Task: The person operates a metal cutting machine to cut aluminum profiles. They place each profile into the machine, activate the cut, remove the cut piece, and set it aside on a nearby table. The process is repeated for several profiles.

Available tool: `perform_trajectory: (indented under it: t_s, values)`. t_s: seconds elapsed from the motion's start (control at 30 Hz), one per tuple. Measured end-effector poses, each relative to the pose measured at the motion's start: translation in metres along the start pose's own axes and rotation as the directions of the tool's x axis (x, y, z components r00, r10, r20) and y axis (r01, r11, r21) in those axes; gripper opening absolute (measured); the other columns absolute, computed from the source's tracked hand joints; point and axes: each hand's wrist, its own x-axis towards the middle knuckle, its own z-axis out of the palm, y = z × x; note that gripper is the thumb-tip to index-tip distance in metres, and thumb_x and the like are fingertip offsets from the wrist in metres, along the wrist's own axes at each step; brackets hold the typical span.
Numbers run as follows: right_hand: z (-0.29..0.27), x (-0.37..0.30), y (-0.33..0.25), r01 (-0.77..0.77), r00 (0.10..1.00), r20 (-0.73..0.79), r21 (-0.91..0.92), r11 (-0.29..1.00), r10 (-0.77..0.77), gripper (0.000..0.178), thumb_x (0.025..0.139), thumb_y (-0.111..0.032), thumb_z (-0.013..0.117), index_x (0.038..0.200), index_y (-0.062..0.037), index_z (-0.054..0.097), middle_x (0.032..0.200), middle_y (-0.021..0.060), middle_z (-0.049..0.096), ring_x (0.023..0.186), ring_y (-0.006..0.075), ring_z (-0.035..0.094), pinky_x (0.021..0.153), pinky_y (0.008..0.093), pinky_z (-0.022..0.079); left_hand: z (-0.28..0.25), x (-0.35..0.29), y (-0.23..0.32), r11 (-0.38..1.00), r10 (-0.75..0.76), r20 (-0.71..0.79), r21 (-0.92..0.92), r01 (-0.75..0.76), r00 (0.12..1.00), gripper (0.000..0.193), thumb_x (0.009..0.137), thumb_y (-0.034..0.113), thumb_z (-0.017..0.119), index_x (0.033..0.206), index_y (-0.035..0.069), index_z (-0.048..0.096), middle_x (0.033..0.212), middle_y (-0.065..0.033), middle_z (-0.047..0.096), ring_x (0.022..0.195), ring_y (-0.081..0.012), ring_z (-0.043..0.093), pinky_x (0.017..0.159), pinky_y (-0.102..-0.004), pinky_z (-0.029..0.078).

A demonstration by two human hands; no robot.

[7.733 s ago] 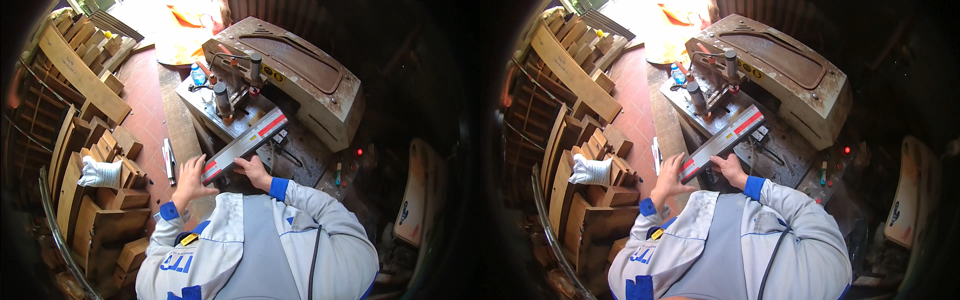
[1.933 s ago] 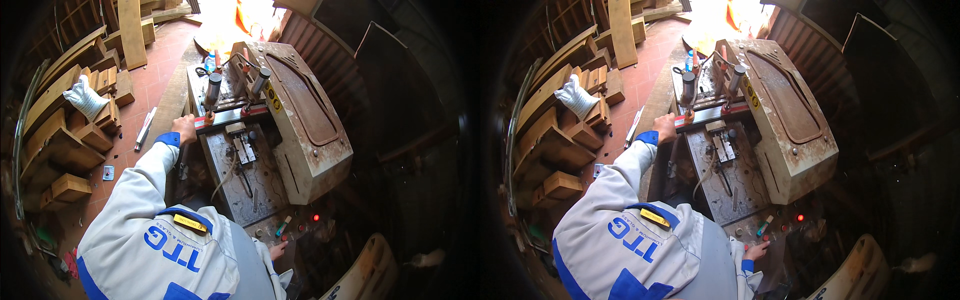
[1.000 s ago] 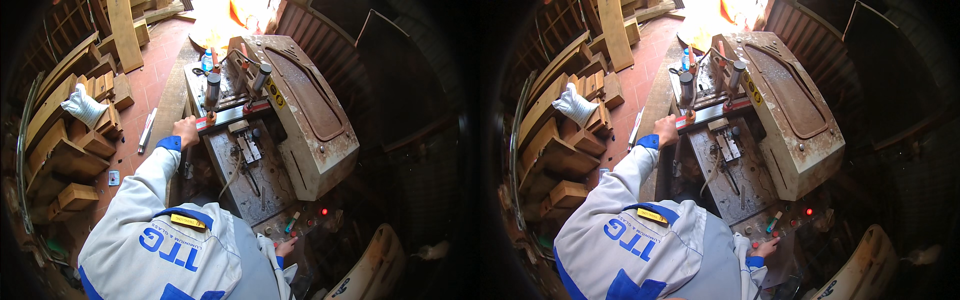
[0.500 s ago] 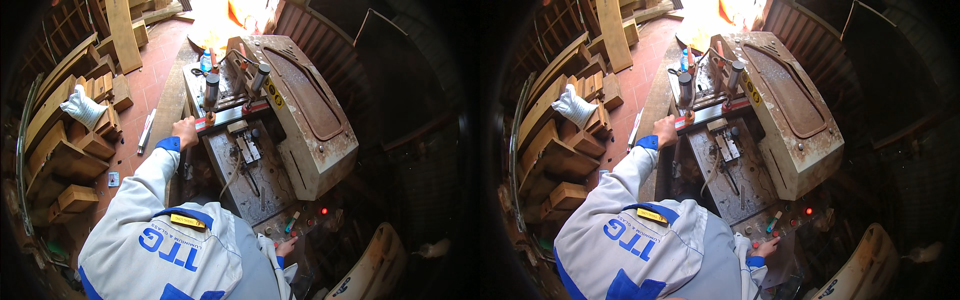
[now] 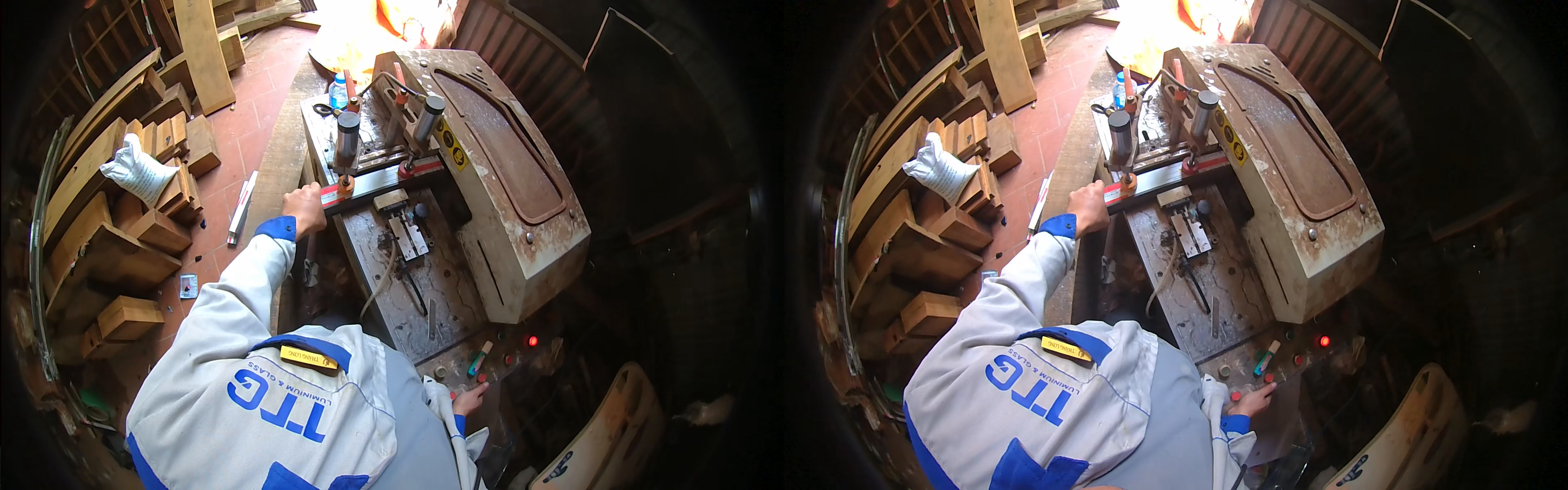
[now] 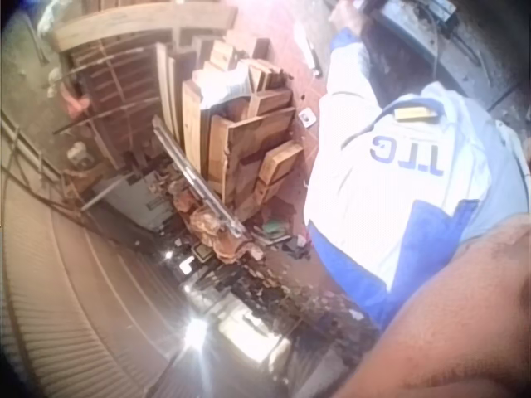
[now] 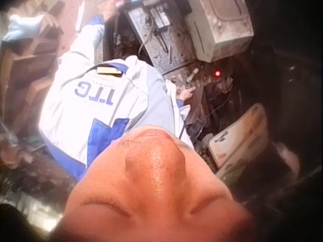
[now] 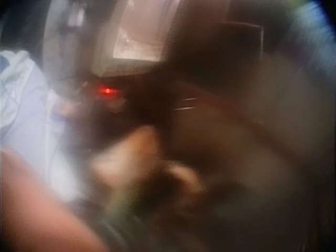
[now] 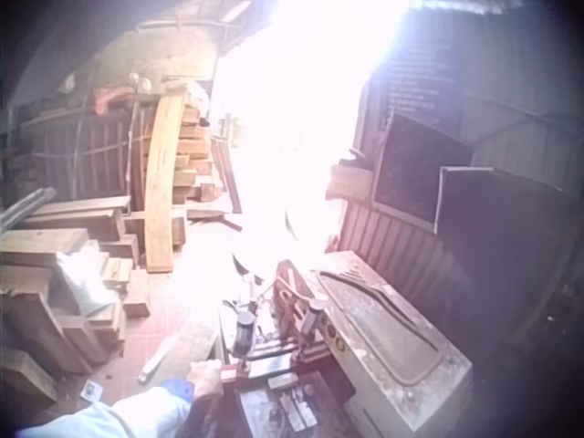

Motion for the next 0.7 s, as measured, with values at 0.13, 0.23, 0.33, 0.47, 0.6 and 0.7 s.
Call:
perform_trajectory:
  t_s: [0.13,0.23,0.33,0.47,0.6,0.7]
  values:
    - [0.002,-0.008,-0.005,0.020,1.000,-0.005,0.101,0.995,-0.019,0.091,0.115,-0.071,0.040,0.147,0.0109,0.067,0.147,0.0409,0.065,0.139,0.0544,0.061,0.118,0.0520,0.046,0.008,0.004,-0.003,1.000,0.016,-0.020,-0.013,-0.016,1.000,0.045,0.081,0.014,0.081,0.120,0.000,0.066,0.118,-0.0239,0.079,0.112,-0.0433,0.079,0.098,-0.0528,0.063]
    - [-0.002,-0.005,-0.009,-0.016,0.999,0.032,0.026,1.000,0.015,0.083,0.118,-0.061,0.046,0.153,0.0125,0.060,0.153,0.0316,0.065,0.133,0.0443,0.068,0.113,0.0485,0.052,0.010,0.003,-0.006,1.000,0.021,-0.037,-0.019,-0.021,0.999,0.044,0.080,0.013,0.081,0.119,0.000,0.066,0.117,-0.0239,0.079,0.111,-0.0436,0.079,0.098,-0.0529,0.063]
    - [-0.002,-0.002,-0.004,-0.029,0.999,0.034,0.040,0.999,0.027,0.083,0.118,-0.061,0.046,0.152,0.0134,0.060,0.153,0.0325,0.065,0.134,0.0443,0.067,0.113,0.0489,0.053,0.002,0.002,0.001,1.000,0.015,-0.005,-0.009,-0.015,1.000,0.043,0.082,0.012,0.078,0.122,0.000,0.069,0.121,-0.0237,0.079,0.115,-0.0406,0.079,0.102,-0.0499,0.063]
    - [-0.003,-0.007,-0.011,-0.052,0.997,0.051,0.050,0.997,0.049,0.083,0.118,-0.060,0.046,0.152,0.0146,0.060,0.153,0.0336,0.064,0.133,0.0444,0.067,0.112,0.0490,0.053,-0.001,-0.001,-0.001,1.000,0.017,-0.011,-0.010,-0.017,1.000,0.042,0.082,0.012,0.078,0.122,0.001,0.069,0.120,-0.0233,0.080,0.114,-0.0408,0.079,0.101,-0.0500,0.063]
    - [-0.003,-0.012,-0.019,-0.081,0.996,0.049,0.081,0.993,0.077,0.082,0.118,-0.059,0.046,0.151,0.0150,0.060,0.152,0.0335,0.065,0.131,0.0438,0.069,0.112,0.0485,0.054,0.001,-0.001,-0.002,1.000,0.024,-0.017,-0.006,-0.024,1.000,0.041,0.082,0.013,0.078,0.121,0.001,0.069,0.119,-0.0230,0.080,0.114,-0.0408,0.079,0.101,-0.0499,0.063]
    - [-0.002,-0.010,-0.013,-0.061,0.997,0.043,0.110,0.992,0.057,0.082,0.118,-0.059,0.046,0.151,0.0151,0.060,0.151,0.0331,0.065,0.130,0.0431,0.069,0.112,0.0483,0.054,0.003,0.001,-0.002,0.999,0.031,-0.019,-0.013,-0.031,0.999,0.042,0.082,0.013,0.078,0.121,0.000,0.069,0.118,-0.0229,0.080,0.113,-0.0407,0.079,0.101,-0.0495,0.063]
